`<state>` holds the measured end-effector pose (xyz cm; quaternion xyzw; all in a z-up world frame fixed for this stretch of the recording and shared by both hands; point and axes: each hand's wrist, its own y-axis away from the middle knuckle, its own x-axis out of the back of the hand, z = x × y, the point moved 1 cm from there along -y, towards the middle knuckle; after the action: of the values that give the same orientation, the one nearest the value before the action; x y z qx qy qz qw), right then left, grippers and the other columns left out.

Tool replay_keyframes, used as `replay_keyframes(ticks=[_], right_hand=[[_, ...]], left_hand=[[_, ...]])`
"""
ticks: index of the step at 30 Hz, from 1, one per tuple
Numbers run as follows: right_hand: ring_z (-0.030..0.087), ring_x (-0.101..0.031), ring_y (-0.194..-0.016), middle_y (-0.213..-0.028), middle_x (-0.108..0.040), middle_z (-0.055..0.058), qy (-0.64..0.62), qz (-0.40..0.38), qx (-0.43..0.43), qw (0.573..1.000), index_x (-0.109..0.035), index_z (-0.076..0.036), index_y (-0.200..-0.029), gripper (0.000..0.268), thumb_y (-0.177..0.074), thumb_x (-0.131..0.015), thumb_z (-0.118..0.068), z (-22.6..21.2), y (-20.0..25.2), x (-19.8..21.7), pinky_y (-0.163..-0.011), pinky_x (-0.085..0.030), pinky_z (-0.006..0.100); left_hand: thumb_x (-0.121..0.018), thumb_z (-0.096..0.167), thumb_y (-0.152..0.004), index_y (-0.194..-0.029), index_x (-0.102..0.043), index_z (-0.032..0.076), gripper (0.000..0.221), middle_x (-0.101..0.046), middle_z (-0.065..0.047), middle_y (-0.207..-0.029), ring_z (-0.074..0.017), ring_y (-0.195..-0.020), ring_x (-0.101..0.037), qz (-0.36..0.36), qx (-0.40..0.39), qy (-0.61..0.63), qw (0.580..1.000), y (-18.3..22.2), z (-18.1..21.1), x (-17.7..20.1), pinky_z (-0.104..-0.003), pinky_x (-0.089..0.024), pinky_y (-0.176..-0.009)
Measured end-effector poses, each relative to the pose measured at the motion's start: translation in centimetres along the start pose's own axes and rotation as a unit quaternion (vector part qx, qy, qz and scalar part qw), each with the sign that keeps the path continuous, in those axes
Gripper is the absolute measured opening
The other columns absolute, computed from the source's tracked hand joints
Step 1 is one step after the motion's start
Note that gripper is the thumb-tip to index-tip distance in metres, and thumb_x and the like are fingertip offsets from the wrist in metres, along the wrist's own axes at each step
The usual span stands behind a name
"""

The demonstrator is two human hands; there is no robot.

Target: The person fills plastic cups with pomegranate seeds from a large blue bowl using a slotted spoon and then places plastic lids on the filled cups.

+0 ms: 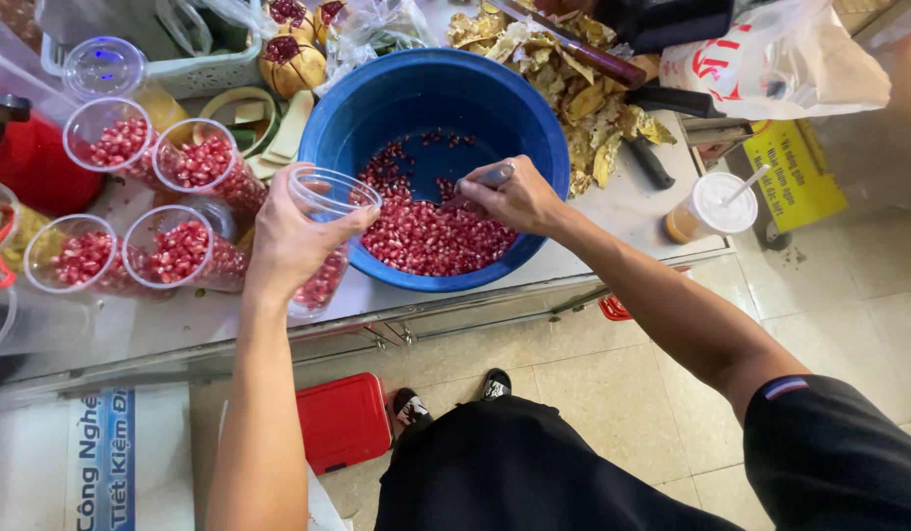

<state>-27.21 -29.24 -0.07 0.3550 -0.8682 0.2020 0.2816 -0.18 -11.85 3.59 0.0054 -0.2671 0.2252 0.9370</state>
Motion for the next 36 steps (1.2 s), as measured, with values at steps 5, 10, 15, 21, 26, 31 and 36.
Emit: replay_keyframes(ticks=[5,10,15,21,26,31,36], right_hand=[[0.017,-0.071,-0.059,-0.075,-0.075,0.012,-0.257,0.016,-0.19,0.947,-0.076,0.006,-0.102,0.025,-0.097,-0.062,-0.016,2.9,-1.1,0.2,-0.054,-0.057,0.028],[0.014,-0.068,-0.06,-0.076,-0.073,0.01,-0.278,0.045,-0.185,0.941,-0.074,0.005,-0.101,0.026,-0.099,-0.06,-0.018,1.4,-0.9,2.6,-0.055,-0.054,0.025],[0.014,-0.069,-0.064,-0.079,-0.073,0.012,-0.219,0.116,-0.094,0.964,-0.075,0.005,-0.106,0.025,-0.103,-0.06,-0.015,-3.7,-0.9,6.3,-0.058,-0.056,0.025],[0.015,-0.074,-0.073,-0.092,-0.077,0.013,-0.027,0.157,0.109,0.981,-0.074,0.0,-0.116,0.02,-0.107,-0.061,-0.013,-11.7,0.7,6.0,-0.061,-0.061,0.028],[0.023,-0.076,-0.089,-0.105,-0.076,0.018,0.151,0.193,0.328,0.912,-0.072,0.0,-0.123,0.016,-0.108,-0.067,-0.005,-15.2,3.4,4.0,-0.075,-0.062,0.032],[0.021,-0.078,-0.082,-0.097,-0.076,0.015,0.058,0.229,0.175,0.956,-0.073,0.0,-0.12,0.015,-0.107,-0.067,-0.002,-9.6,-0.4,3.2,-0.068,-0.062,0.03],[0.034,-0.071,-0.075,-0.088,-0.072,0.019,0.21,0.173,0.183,0.945,-0.076,-0.001,-0.111,0.013,-0.1,-0.071,-0.005,-2.3,-4.2,-0.1,-0.064,-0.056,0.041]], left_hand=[[-0.095,0.049,-0.063,-0.136,-0.052,-0.003,0.1,-0.074,-0.014,-0.115,-0.0189,-0.103,-0.073,-0.029,0.011,0.015,0.999,-0.5,0.4,0.5,-0.034,-0.058,-0.091],[-0.098,0.05,-0.055,-0.135,-0.05,-0.005,0.108,-0.072,-0.018,-0.114,-0.023,-0.101,-0.074,-0.067,0.022,-0.071,0.995,-1.4,1.5,0.1,-0.035,-0.057,-0.092],[-0.101,0.056,-0.049,-0.131,-0.051,-0.005,0.115,-0.068,-0.026,-0.115,-0.0349,-0.109,-0.067,-0.101,-0.01,-0.179,0.979,-3.1,3.7,-1.8,-0.04,-0.051,-0.096],[-0.098,0.058,-0.053,-0.127,-0.052,-0.005,0.108,-0.071,-0.021,-0.112,-0.0309,-0.106,-0.071,-0.039,-0.034,-0.123,0.991,-5.4,6.2,-3.8,-0.039,-0.054,-0.094],[-0.097,0.053,-0.063,-0.132,-0.048,-0.005,0.103,-0.074,-0.017,-0.113,-0.0217,-0.103,-0.076,0.053,-0.08,0.047,0.994,-5.2,5.5,-2.1,-0.033,-0.06,-0.091],[-0.097,0.049,-0.073,-0.137,-0.046,-0.005,0.097,-0.074,-0.017,-0.117,-0.02,-0.107,-0.076,0.101,-0.119,0.068,0.985,-3.4,3.9,0.5,-0.033,-0.061,-0.095],[-0.098,0.047,-0.073,-0.139,-0.044,-0.005,0.1,-0.07,-0.019,-0.122,-0.0227,-0.112,-0.072,0.086,-0.106,0.087,0.987,-1.2,1.8,2.3,-0.034,-0.06,-0.097]])
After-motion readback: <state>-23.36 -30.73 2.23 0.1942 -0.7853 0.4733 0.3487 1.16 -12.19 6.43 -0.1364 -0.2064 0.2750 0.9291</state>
